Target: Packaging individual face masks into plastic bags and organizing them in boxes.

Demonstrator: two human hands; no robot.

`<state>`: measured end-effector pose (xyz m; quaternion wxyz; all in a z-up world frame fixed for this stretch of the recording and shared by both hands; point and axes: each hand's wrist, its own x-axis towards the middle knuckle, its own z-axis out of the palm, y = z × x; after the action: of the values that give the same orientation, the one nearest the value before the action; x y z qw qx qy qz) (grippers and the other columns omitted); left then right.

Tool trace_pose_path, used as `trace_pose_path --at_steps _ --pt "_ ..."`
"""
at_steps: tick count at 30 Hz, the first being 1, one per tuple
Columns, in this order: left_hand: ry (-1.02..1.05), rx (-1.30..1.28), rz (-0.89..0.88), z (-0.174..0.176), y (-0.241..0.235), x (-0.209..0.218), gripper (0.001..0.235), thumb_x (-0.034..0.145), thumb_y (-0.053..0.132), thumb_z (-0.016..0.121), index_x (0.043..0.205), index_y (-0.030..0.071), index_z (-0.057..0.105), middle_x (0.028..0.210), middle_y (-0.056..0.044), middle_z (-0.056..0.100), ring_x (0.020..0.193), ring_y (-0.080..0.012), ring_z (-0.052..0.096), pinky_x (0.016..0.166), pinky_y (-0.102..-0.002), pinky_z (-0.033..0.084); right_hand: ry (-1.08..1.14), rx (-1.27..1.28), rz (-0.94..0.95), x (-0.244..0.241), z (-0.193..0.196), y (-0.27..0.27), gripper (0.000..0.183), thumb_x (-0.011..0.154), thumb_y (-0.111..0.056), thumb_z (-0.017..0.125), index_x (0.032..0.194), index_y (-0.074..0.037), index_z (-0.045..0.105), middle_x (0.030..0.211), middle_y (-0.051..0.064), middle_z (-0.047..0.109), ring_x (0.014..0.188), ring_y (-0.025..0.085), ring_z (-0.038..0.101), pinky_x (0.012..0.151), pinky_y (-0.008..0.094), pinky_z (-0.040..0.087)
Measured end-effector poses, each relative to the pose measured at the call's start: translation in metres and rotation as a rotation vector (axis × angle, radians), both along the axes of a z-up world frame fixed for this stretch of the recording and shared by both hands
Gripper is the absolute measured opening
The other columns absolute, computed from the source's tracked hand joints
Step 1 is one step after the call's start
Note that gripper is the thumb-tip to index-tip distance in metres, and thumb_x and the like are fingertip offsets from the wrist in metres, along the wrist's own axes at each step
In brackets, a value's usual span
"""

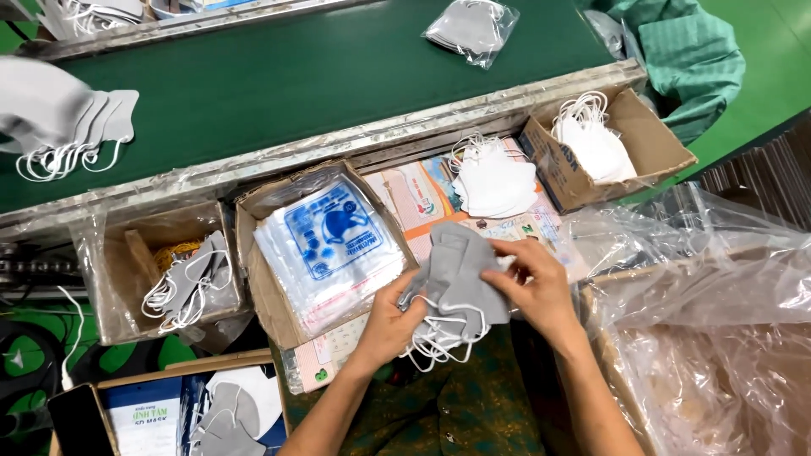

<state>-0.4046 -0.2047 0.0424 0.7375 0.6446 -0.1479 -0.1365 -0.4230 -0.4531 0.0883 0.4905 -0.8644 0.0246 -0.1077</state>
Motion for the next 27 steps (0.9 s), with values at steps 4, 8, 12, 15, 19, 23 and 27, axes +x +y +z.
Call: trace_pose_path --at_steps 4,8,12,15,19,23,27 --pt "-0.014 -0.081 -0.045 0.0 -0.003 0.0 0.031 0.104 0.009 0.056 0.132 -0.003 0.063 0.104 -0.003 0.07 0.094 -0.008 0.061 0.084 -0.025 0.053 -0.232 -0.167 0.122 0.002 -0.004 0.006 0.065 0.074 -0.02 0.089 0.133 -0.007 0.065 0.119 0.012 0.066 0.112 0.026 0.061 0.096 0.037 0.048" --pt "0.059 -0.018 -0.071 0.003 -0.002 0.0 0.035 0.099 0.011 0.057 0.133 0.002 0.06 0.107 -0.002 0.072 0.096 -0.0087 0.067 0.084 -0.026 0.056 -0.174 0.06 0.248 0.01 -0.017 -0.009 0.09 0.071 -0.026 0.088 0.146 -0.003 0.044 0.144 0.016 0.048 0.136 0.03 0.044 0.113 0.039 0.034" --pt "0.016 -0.045 -0.228 -0.004 -0.001 0.001 0.028 0.101 0.008 0.058 0.127 -0.001 0.064 0.109 -0.006 0.071 0.101 -0.0121 0.064 0.089 -0.028 0.053 0.23 0.377 0.353 0.003 -0.029 -0.022 0.1 0.066 -0.031 0.088 0.148 0.0 0.041 0.144 0.014 0.053 0.134 0.027 0.049 0.112 0.037 0.037" --pt "0.01 -0.061 -0.151 -0.005 0.01 0.004 0.035 0.098 0.009 0.065 0.131 0.0 0.058 0.114 -0.009 0.069 0.107 -0.0169 0.065 0.093 -0.03 0.055 0.29 0.53 0.265 -0.016 -0.024 -0.034 0.093 0.061 -0.027 0.09 0.141 0.003 0.052 0.129 0.013 0.064 0.12 0.027 0.06 0.103 0.037 0.047" --pt "0.049 -0.223 -0.096 0.008 0.023 0.01 0.079 0.08 0.012 0.076 0.148 0.006 0.036 0.124 -0.013 0.056 0.118 -0.0235 0.061 0.095 -0.041 0.06 0.099 0.715 0.179 -0.032 -0.052 -0.08 0.082 0.063 -0.014 0.089 0.136 0.006 0.058 0.117 0.012 0.067 0.107 0.024 0.067 0.096 0.036 0.054" --pt "0.07 -0.137 -0.1 -0.009 0.007 0.003 0.091 0.078 0.016 0.084 0.152 0.007 0.032 0.13 -0.013 0.053 0.118 -0.0259 0.06 0.1 -0.045 0.056 0.007 0.322 -0.137 -0.012 -0.015 -0.028 0.061 0.078 -0.008 0.083 0.135 0.003 0.062 0.115 0.01 0.072 0.103 0.02 0.07 0.094 0.033 0.056" --pt "0.208 -0.382 -0.052 -0.053 -0.02 0.006 0.102 0.079 0.02 0.088 0.161 0.012 0.027 0.151 -0.007 0.046 0.137 -0.0197 0.05 0.116 -0.042 0.044 -0.237 0.586 -0.288 0.0 0.01 0.005 0.052 0.088 -0.004 0.076 0.137 0.001 0.056 0.122 0.009 0.07 0.108 0.018 0.068 0.098 0.032 0.055"
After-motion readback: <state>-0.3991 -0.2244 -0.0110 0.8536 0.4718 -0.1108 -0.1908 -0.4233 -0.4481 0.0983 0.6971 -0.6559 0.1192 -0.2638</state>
